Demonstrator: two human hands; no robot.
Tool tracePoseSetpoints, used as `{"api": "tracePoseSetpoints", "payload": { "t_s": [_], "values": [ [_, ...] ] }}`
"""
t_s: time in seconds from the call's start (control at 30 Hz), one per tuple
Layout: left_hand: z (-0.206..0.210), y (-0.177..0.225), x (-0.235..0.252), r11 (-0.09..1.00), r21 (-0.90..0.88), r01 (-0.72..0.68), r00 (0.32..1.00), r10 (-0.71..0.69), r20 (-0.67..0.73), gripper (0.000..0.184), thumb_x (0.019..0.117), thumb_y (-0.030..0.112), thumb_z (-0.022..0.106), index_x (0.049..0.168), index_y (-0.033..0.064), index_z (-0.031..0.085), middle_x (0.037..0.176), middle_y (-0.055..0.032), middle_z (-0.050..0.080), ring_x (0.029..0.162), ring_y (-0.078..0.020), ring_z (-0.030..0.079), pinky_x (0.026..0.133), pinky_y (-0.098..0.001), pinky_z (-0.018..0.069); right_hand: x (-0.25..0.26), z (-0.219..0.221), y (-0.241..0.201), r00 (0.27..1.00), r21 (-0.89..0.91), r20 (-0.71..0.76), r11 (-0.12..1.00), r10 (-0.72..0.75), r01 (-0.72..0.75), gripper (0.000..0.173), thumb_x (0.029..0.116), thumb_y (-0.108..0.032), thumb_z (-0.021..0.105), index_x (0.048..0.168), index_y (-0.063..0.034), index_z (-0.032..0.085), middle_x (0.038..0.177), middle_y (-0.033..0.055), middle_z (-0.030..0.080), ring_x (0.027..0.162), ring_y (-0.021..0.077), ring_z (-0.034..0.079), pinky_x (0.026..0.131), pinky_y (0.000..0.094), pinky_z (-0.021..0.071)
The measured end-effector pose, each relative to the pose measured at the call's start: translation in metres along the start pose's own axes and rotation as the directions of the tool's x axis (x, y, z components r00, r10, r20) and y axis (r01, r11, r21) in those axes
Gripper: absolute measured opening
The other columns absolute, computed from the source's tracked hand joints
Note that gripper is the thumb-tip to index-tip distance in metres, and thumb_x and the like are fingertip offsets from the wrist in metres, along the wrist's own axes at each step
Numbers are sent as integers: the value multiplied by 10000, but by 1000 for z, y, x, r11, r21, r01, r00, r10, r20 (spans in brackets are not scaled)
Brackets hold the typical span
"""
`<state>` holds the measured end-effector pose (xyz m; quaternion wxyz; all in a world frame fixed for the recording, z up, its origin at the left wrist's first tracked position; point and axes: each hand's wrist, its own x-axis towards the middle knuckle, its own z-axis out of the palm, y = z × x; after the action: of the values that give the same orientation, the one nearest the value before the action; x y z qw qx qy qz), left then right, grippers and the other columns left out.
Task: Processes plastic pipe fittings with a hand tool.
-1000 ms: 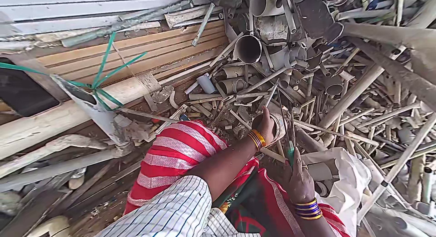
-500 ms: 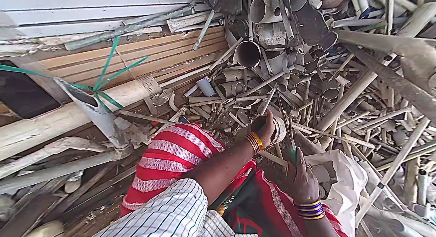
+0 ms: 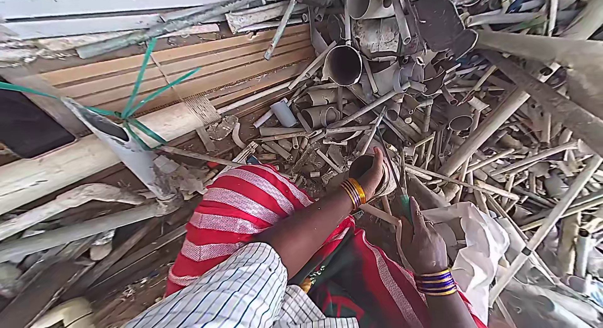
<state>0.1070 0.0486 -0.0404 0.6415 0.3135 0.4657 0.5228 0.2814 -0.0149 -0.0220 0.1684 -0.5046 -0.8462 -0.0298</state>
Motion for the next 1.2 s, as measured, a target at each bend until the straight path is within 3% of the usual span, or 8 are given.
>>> {"api": "tracePoseSetpoints", "payload": {
  "t_s": [0.2, 0.37, 0.47, 0.67, 0.8, 0.9, 1.07, 1.2],
  "values": [
    [0, -9, 4, 996, 89, 6, 1000, -8, 22, 916, 1015, 637, -78, 1609, 11, 229, 1678, -208, 200, 1554, -278, 203, 1248, -472, 190, 2, -10, -5, 969, -21, 209, 991, 130, -129, 500, 1044, -157, 463, 1501, 46, 468, 945, 316, 713, 780, 523, 703, 661, 646, 540],
    [3, -11, 3, 999, 26, 38, 999, -39, 5, 894, 1032, 619, -47, 1585, 0, 286, 1644, -230, 266, 1530, -285, 258, 1233, -474, 232, -3, -8, -5, 997, 1, -72, 1000, 9, -9, 501, 980, -167, 478, 1393, 101, 567, 911, 303, 726, 646, 469, 702, 520, 581, 532],
    [3, -29, 8, 997, 76, 15, 1000, -16, 12, 861, 1039, 600, -44, 1608, 15, 232, 1673, -206, 215, 1552, -269, 211, 1247, -461, 194, 0, -13, -9, 933, -75, 315, 984, 175, -159, 505, 1058, -170, 466, 1537, -12, 445, 1001, 314, 715, 809, 522, 705, 683, 649, 539],
    [-1, -59, 12, 998, 56, 13, 994, -7, -107, 717, 1113, 431, 46, 1531, -69, 344, 1581, -286, 346, 1491, -305, 326, 1219, -436, 259, -6, -5, -7, 999, -51, 52, 999, 12, -10, 501, 982, -164, 486, 1420, 67, 560, 858, 277, 726, 637, 463, 703, 528, 585, 539],
    [-1, -70, 15, 998, 58, 3, 996, 2, -85, 702, 1110, 429, 37, 1587, -52, 222, 1648, -267, 232, 1546, -295, 233, 1258, -444, 198, 18, -13, -11, 665, -249, 647, 928, 372, -277, 576, 1103, -261, 403, 1639, -122, 241, 1223, 283, 673, 1060, 471, 684, 895, 613, 523],
    [1, -68, 15, 999, 21, 27, 993, -25, -116, 677, 1119, 422, 77, 1566, -46, 279, 1615, -275, 297, 1520, -310, 290, 1238, -460, 250, -1, -2, -3, 959, -28, 241, 989, 146, -144, 516, 1024, -161, 492, 1498, 42, 475, 942, 312, 713, 748, 510, 705, 633, 636, 545],
    [-1, -66, 16, 990, 136, 33, 996, -20, -91, 717, 1113, 453, 73, 1551, -57, 321, 1609, -273, 321, 1521, -323, 291, 1243, -467, 234, 14, -9, -4, 694, -173, 630, 935, 348, -311, 564, 1102, -250, 423, 1630, -123, 273, 1288, 280, 647, 1091, 479, 672, 924, 624, 513],
    [1, -39, 9, 994, 106, -17, 993, 30, -118, 731, 1114, 452, 75, 1470, -81, 426, 1489, -303, 449, 1415, -331, 421, 1176, -471, 324, -3, -2, 7, 991, 104, 30, 985, 132, -135, 516, 1016, -171, 479, 1442, 120, 492, 1005, 326, 714, 792, 500, 715, 673, 628, 553]
  ]
}}
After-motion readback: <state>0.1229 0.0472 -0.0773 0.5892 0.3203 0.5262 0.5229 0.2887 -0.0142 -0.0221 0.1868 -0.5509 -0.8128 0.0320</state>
